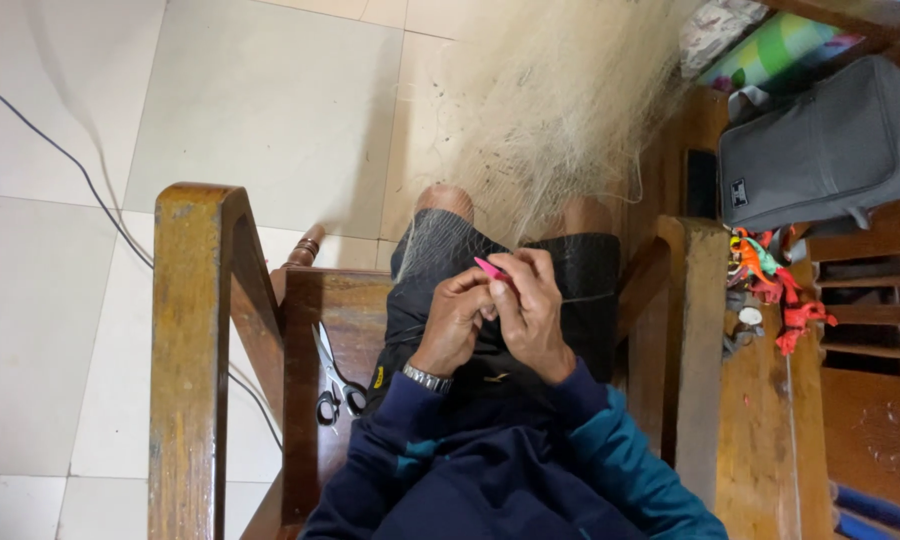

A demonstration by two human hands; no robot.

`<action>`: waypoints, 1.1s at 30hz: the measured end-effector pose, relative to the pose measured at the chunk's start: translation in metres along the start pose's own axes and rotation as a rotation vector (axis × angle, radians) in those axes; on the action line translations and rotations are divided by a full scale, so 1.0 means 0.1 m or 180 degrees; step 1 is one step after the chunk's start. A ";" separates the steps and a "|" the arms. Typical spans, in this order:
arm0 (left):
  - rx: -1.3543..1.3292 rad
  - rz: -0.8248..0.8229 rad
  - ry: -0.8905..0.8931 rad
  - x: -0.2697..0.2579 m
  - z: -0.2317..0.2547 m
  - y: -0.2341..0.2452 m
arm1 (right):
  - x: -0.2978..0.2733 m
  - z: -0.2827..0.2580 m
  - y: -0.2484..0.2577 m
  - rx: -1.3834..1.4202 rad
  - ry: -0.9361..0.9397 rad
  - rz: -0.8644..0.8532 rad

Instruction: Repairing a fishing net by tying knots and trimming excess thread with scissors.

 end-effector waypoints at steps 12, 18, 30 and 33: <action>0.0742 -0.0129 -0.0795 -0.06 0.25 -0.11 | 0.31 -0.77 0.31 0.0333 0.0293 0.0096; 0.0906 -0.0219 -0.0746 -0.12 0.32 -0.19 | -0.15 -1.79 -0.06 0.1320 0.1502 -0.1795; 0.0742 0.0110 -0.0478 -0.10 0.08 0.13 | -0.08 -1.93 -0.13 0.1633 0.1972 -0.1659; 0.0060 0.0001 -0.0551 -0.11 0.12 0.15 | -0.07 -1.96 -0.27 0.1212 0.2234 -0.1449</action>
Point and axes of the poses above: each hand's wrist, its own x-axis towards the middle knuckle, its own y-axis out of the back of the hand, z = x × y, the point moved 8 cm from there along x, towards the middle knuckle, and after that the axes turned 2 degrees about z, right-handed, at the moved point
